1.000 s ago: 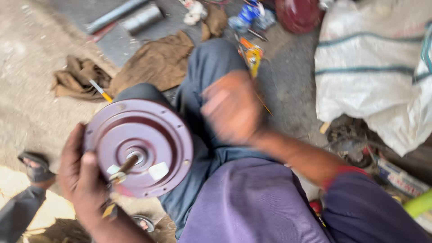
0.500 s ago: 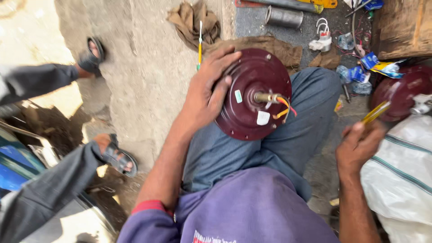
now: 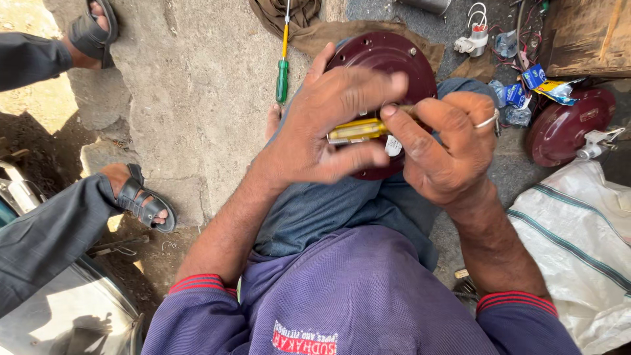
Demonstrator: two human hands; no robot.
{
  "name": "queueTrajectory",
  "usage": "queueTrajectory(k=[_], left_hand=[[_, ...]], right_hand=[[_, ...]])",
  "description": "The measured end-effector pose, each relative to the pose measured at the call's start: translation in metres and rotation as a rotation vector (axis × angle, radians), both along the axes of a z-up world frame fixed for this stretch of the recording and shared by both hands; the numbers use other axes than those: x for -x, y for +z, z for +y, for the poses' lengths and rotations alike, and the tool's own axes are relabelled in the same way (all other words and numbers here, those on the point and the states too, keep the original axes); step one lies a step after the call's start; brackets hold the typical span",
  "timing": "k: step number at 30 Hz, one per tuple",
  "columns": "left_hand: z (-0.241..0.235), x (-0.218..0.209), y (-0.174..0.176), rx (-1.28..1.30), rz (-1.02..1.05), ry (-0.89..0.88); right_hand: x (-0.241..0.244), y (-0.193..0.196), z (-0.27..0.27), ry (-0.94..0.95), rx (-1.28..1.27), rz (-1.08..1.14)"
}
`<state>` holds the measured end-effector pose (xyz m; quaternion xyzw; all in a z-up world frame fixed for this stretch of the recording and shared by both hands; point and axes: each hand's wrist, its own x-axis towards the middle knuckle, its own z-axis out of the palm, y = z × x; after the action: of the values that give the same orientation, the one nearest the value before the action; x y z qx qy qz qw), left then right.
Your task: The person repairs a ceiling fan motor by using a screwdriver to tighten internal screws, a hammer to strike a metal rod for positioning parts, and by hand to manipulate the electrical wires.
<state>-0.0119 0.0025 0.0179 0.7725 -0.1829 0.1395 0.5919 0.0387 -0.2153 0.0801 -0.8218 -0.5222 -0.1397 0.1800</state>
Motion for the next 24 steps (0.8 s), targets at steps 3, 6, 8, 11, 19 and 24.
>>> queueTrajectory(k=[3,6,8,11,19,24], left_hand=[[-0.007,0.008,-0.016,0.077,0.081,0.034],[-0.001,0.022,-0.025,0.329,0.162,0.202],[0.003,0.041,-0.028,0.585,0.441,0.362],[0.016,0.060,-0.031,0.379,0.385,0.302],[0.004,0.074,-0.025,-0.065,0.172,0.357],[0.000,0.068,-0.035,-0.104,0.034,0.396]], right_hand=[[-0.002,-0.017,-0.005,-0.112,-0.185,0.100],[0.000,-0.034,-0.006,-0.009,-0.657,0.819],[0.003,-0.046,-0.007,0.012,-0.736,1.090],[0.001,-0.058,-0.012,-0.121,-0.486,0.903],[-0.029,-0.073,-0.010,0.006,-0.347,0.886],[-0.046,-0.106,-0.028,-0.160,-0.470,0.909]])
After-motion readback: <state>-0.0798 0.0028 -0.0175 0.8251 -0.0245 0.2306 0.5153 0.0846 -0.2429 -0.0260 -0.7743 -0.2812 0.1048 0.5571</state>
